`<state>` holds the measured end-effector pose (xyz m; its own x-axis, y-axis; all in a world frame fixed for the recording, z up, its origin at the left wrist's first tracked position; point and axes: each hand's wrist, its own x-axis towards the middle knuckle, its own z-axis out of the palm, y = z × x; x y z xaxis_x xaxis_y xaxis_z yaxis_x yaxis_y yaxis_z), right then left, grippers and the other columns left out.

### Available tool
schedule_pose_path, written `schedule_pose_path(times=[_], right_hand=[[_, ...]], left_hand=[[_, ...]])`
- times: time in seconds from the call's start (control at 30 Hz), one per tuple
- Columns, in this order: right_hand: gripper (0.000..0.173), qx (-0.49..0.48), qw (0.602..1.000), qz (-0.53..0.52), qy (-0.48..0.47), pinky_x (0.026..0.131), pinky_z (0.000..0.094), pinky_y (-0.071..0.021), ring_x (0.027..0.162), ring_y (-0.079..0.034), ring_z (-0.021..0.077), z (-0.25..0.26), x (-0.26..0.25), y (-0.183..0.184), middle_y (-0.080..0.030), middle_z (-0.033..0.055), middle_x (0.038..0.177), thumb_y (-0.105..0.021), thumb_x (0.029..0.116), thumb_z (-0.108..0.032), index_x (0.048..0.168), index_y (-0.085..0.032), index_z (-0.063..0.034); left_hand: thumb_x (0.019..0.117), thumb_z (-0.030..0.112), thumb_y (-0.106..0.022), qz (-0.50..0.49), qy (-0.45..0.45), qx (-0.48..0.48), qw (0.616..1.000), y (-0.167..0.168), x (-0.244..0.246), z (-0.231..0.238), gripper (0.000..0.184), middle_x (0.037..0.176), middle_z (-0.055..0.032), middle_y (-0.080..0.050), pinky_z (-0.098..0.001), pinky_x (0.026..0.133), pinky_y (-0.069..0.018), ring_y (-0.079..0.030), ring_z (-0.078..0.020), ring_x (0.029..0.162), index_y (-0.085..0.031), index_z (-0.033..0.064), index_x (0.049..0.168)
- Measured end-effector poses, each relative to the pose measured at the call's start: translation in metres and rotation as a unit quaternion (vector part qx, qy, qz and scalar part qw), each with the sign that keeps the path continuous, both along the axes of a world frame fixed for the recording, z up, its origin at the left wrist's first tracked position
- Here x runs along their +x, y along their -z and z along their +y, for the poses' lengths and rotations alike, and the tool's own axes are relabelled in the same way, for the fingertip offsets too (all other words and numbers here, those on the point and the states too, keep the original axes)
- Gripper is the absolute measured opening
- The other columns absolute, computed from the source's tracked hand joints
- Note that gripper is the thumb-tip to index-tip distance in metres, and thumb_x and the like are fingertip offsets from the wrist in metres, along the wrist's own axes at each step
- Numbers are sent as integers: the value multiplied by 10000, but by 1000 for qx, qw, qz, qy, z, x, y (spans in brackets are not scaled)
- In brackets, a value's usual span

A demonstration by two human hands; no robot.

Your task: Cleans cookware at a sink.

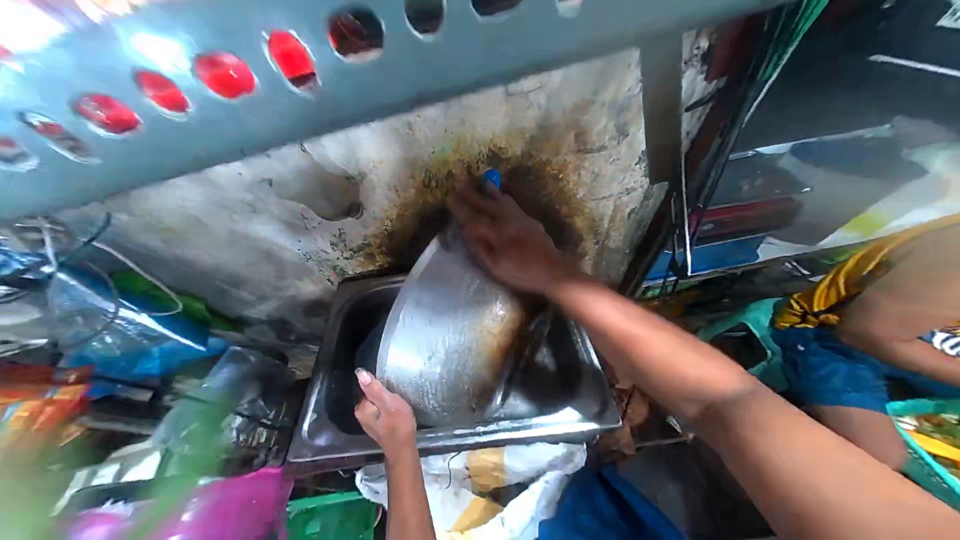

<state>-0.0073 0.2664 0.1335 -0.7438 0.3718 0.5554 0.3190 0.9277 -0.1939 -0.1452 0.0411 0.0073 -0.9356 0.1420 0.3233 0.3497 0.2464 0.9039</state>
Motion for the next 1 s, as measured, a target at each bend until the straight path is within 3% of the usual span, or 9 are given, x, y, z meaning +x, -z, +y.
schedule_pose_path(times=[0.07, 0.2, 0.3, 0.37, 0.47, 0.57, 0.73, 0.87, 1.0], right_hand=[[478, 45, 996, -7, -73, 1292, 547, -137, 1584, -176, 278, -54, -4, 10, -355, -29, 1664, -506, 1048, -365, 1520, -524, -295], [430, 64, 987, -13, -146, 1280, 503, -225, 1566, -251, 244, -95, -6, 31, -435, -57, 1617, -464, 1076, -347, 1499, -536, -343], [388, 3, 993, 92, -69, 1246, 455, -319, 1487, -401, 238, -51, 8, 23, -539, 27, 1528, -536, 1050, -273, 1424, -631, -230], [386, -68, 983, 162, 46, 1072, 493, -472, 1302, -543, 285, -14, 13, 24, -604, 96, 1369, -565, 1033, -258, 1414, -624, -228], [293, -147, 960, 191, 141, 884, 581, -507, 1174, -548, 380, 1, 15, 26, -559, 165, 1269, -551, 1033, -253, 1311, -644, -242], [257, -155, 961, 151, 174, 866, 570, -496, 1144, -562, 372, 3, 10, 20, -586, 153, 1207, -526, 1039, -280, 1246, -673, -242], [263, -119, 965, 132, 193, 955, 627, -442, 1220, -523, 406, -29, 9, 23, -567, 179, 1273, -612, 968, -310, 1181, -672, -168], [466, -15, 995, 72, 67, 875, 563, -527, 1069, -664, 329, -106, 18, 61, -701, 99, 1144, -485, 1008, -608, 1164, -723, -240], [430, -152, 971, 124, 138, 906, 606, -514, 1132, -609, 397, -42, 22, 37, -639, 188, 1159, -541, 1023, -503, 1148, -697, -123]], left_hand=[[1112, 371, -255, -1, 14, -9, 1000, -1, 1, 1, 607, 569, 49, -434, -235, 574, -449, -498, -2, 542, -478, 62, 640], [1101, 437, -262, 1, 79, -71, 994, 1, -1, -16, 672, 697, -43, -598, -308, 713, -531, -615, -48, 705, -624, -29, 778], [1102, 452, -259, 9, 57, -113, 992, -3, 1, -16, 686, 667, -57, -579, -354, 686, -526, -615, -97, 675, -611, -21, 750], [1095, 514, -200, 19, 62, -157, 985, -6, -1, -19, 778, 722, -143, -629, -473, 765, -532, -665, -222, 780, -650, -50, 805], [1051, 643, -138, 54, 145, -209, 966, -29, -12, -20, 873, 766, -148, -645, -508, 777, -525, -668, -252, 834, -674, -24, 880], [1025, 602, -428, 95, 251, -229, 936, -82, -19, 4, 628, 796, -58, -661, -419, 726, -551, -653, -147, 769, -711, 44, 966], [1050, 544, -463, 50, 203, -238, 948, -104, -26, 40, 581, 703, -44, -586, -431, 683, -501, -588, -157, 681, -665, 53, 813], [1054, 547, -448, 45, 151, -215, 964, -96, -31, 32, 612, 711, -55, -615, -446, 706, -511, -614, -159, 702, -666, 36, 798], [1039, 604, -432, 73, 147, -219, 962, -97, -23, 36, 657, 668, -47, -557, -442, 673, -488, -578, -169, 667, -614, 45, 747]])
